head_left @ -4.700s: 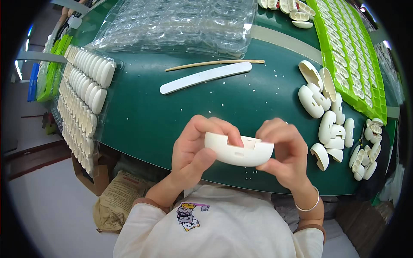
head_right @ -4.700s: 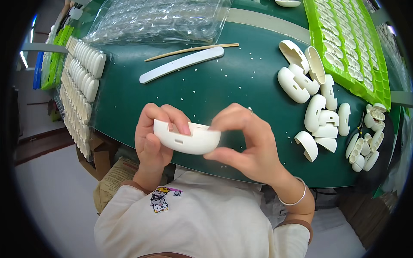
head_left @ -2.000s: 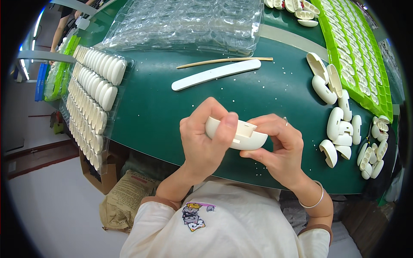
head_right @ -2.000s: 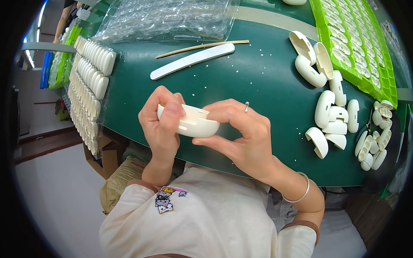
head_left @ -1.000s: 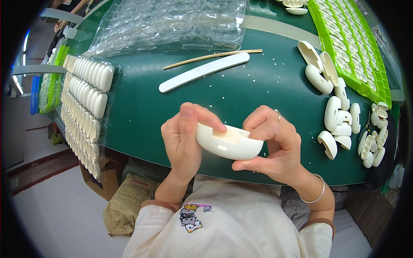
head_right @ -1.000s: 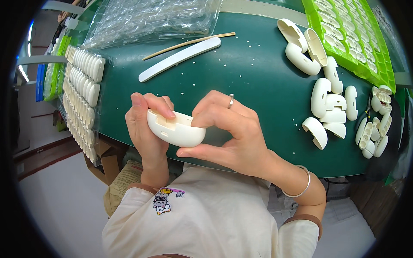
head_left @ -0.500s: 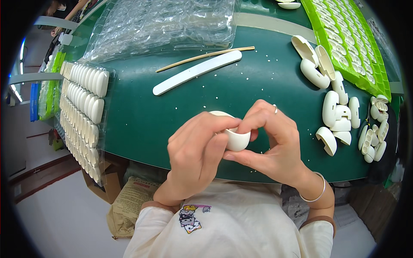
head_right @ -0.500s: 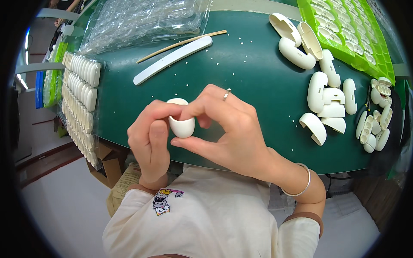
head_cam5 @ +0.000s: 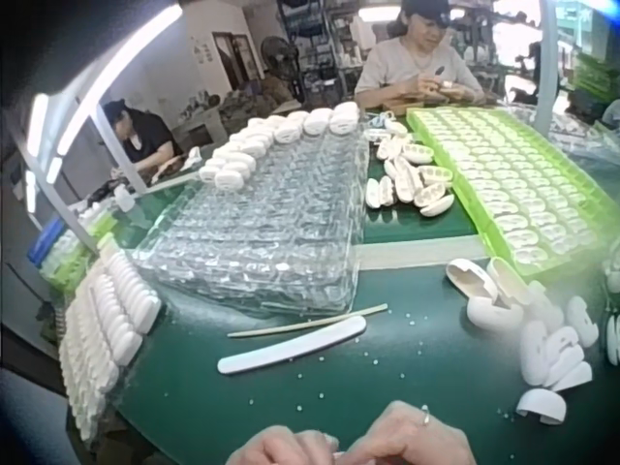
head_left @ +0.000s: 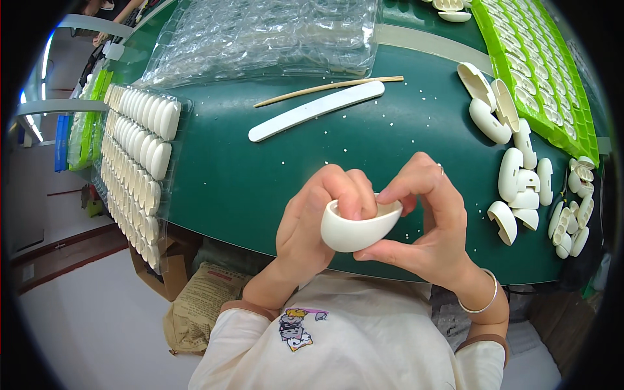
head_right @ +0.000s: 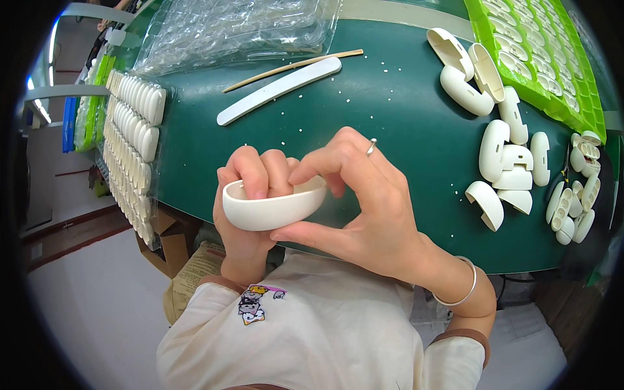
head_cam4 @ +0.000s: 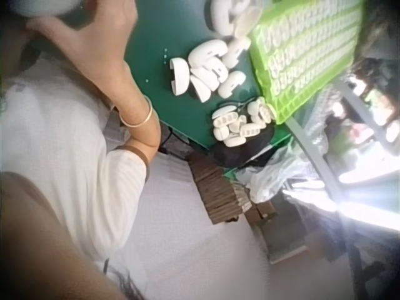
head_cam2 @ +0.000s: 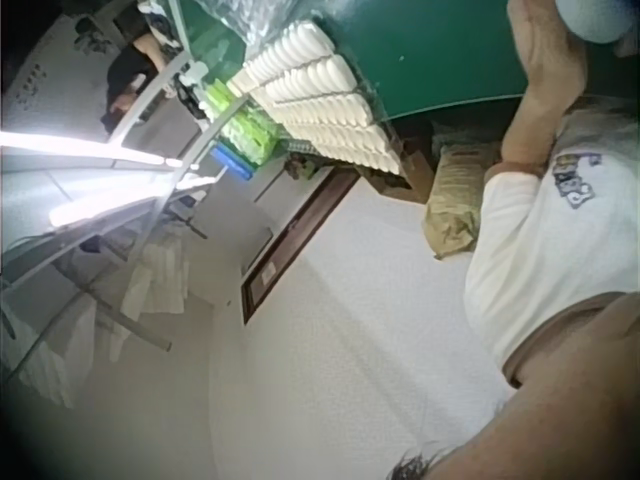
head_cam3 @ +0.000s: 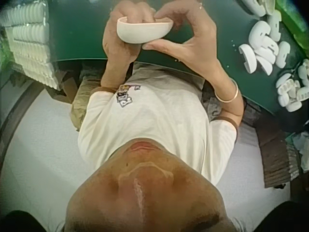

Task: The person picks up white plastic earbud case halves from a tray, wipes them with a white cloth, and uses a white plastic tool to scrape or clean the interior. The person then places the cleaned halves back into the tray. This process is repeated for multiple case halves.

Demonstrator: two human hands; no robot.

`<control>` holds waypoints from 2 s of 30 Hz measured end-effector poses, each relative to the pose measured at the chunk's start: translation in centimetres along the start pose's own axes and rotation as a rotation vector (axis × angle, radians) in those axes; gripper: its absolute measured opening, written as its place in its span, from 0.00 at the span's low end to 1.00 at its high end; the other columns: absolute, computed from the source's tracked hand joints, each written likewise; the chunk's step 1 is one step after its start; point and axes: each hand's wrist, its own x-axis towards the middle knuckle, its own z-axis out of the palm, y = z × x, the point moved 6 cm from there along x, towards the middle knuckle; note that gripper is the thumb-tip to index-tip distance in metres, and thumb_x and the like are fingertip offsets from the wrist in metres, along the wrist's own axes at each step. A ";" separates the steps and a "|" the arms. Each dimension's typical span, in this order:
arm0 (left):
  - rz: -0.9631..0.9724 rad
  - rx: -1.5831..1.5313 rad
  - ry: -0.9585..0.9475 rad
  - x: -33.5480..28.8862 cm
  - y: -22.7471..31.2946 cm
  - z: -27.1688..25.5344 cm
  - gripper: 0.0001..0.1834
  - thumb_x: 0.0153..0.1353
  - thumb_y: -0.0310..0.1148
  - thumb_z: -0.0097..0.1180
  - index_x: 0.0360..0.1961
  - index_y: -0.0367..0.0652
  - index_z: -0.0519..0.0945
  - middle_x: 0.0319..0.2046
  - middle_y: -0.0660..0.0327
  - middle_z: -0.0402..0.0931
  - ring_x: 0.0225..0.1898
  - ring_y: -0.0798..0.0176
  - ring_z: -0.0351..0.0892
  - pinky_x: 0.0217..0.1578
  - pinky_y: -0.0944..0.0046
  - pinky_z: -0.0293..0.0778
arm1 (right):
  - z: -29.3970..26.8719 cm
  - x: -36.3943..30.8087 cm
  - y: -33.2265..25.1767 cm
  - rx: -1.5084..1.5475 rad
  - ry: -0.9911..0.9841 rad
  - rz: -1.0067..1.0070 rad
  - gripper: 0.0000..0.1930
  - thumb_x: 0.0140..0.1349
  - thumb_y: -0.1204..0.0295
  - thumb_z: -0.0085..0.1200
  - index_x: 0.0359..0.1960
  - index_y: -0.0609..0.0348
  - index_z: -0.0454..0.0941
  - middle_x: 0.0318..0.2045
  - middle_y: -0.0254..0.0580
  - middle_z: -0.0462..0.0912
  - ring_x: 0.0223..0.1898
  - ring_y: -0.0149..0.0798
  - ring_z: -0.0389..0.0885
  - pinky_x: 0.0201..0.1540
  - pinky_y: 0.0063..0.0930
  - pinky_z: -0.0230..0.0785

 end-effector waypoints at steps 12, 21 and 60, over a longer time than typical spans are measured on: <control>-0.024 -0.387 -0.011 0.6 -0.8 0.0 0.30 0.53 0.67 0.26 0.22 0.49 0.61 0.17 0.63 0.64 0.20 0.70 0.58 0.26 0.70 0.58 | 0.6 -0.3 0.1 0.130 0.002 -0.027 0.15 0.35 0.70 0.67 0.23 0.58 0.72 0.20 0.33 0.73 0.20 0.27 0.69 0.20 0.18 0.60; -0.271 -0.666 0.095 -0.2 -3.2 0.4 0.19 0.64 0.47 0.26 0.22 0.48 0.61 0.22 0.63 0.64 0.22 0.69 0.60 0.26 0.69 0.62 | -0.1 -0.6 -0.2 0.179 0.000 0.004 0.17 0.32 0.70 0.69 0.22 0.57 0.73 0.19 0.31 0.72 0.19 0.26 0.65 0.22 0.18 0.56; -0.374 -0.754 0.169 -2.0 -3.7 2.0 0.24 0.65 0.44 0.25 0.49 0.34 0.62 0.40 0.50 0.66 0.40 0.63 0.69 0.38 0.65 0.74 | 0.2 -1.2 3.5 1.038 0.159 0.885 0.19 0.64 0.57 0.35 0.19 0.53 0.64 0.11 0.24 0.56 0.18 0.21 0.53 0.26 0.16 0.51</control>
